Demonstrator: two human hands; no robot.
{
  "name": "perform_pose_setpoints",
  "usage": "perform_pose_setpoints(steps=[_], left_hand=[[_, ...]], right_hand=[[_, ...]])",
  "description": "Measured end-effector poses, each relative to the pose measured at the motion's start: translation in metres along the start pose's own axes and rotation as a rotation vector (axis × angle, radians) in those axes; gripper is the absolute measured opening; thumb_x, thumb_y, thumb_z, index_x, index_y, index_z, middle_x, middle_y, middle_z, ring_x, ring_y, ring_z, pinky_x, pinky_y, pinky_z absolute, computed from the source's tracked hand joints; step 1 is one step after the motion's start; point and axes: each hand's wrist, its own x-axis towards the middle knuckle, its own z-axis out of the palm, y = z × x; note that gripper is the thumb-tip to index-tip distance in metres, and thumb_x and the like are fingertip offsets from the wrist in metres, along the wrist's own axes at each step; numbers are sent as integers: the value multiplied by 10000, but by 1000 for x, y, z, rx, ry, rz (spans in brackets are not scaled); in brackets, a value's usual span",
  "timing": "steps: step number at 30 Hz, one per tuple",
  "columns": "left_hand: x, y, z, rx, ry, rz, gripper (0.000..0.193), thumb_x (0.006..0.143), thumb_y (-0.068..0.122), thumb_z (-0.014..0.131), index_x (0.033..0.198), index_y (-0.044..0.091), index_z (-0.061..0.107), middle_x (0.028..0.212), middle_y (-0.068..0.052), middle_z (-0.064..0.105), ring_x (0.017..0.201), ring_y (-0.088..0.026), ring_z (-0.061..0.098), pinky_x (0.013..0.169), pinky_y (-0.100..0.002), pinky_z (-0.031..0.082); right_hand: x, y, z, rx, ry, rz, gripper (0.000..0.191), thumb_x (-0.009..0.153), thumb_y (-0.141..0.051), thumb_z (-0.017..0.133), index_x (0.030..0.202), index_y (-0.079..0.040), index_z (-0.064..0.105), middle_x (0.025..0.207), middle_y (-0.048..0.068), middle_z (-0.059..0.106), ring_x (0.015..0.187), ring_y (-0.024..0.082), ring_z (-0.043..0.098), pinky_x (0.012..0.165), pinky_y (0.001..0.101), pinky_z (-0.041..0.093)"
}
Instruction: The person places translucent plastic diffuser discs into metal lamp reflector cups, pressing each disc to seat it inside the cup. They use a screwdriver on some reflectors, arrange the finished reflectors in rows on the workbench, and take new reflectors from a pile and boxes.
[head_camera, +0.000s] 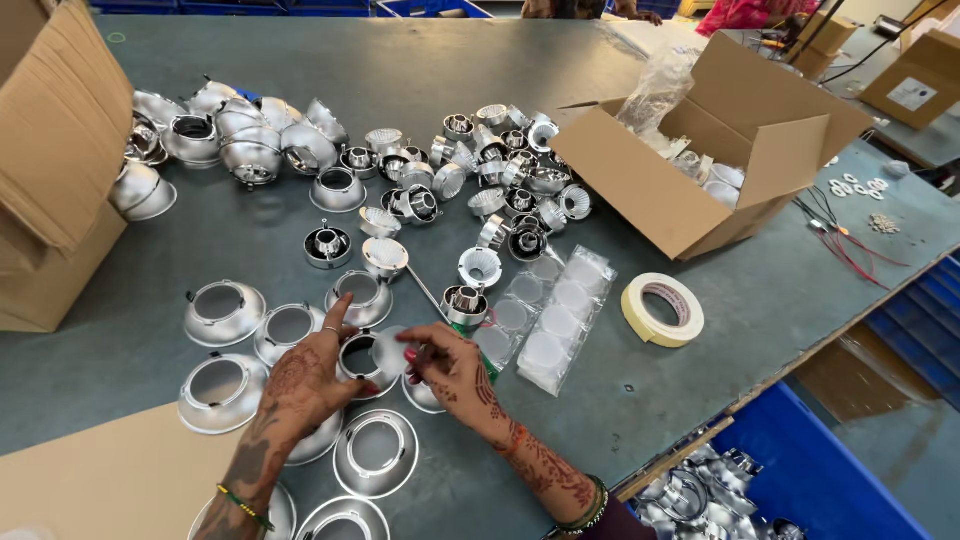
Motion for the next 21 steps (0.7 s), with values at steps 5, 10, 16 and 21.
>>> perform_pose_setpoints(steps=[5,10,16,21], left_hand=[[-1,-6,16,-78,97,-90,1283,568,276,964,1590,224,191,1377,14,656,1298,-245,599,1089,-372,477],[4,-17,26,-203,174,-23,1301,538,255,963,1575,154,183,1371,16,664,1284,-243,609,1075,-358,482],[7,-17,27,-152,144,-91,1280,535,271,986,1565,187,230,1394,29,645,1299,-243,597,1093,-356,477],[6,-13,26,-157,120,-137,1288,540,293,990,1566,198,217,1411,43,628,1297,-237,600,1091,-377,481]], right_hand=[[5,3,1,-29,-16,21,432,936,28,551,1360,-29,611,1013,29,623,851,81,680,765,233,591],[21,13,6,-83,76,104,372,919,-16,686,1289,-13,643,975,36,621,783,105,713,640,274,602],[36,19,19,-193,-5,37,390,911,-22,685,1300,-10,653,967,63,645,782,121,730,674,255,614],[45,24,27,-213,-26,96,365,883,-9,681,1245,3,641,954,62,631,756,147,754,640,261,620]])
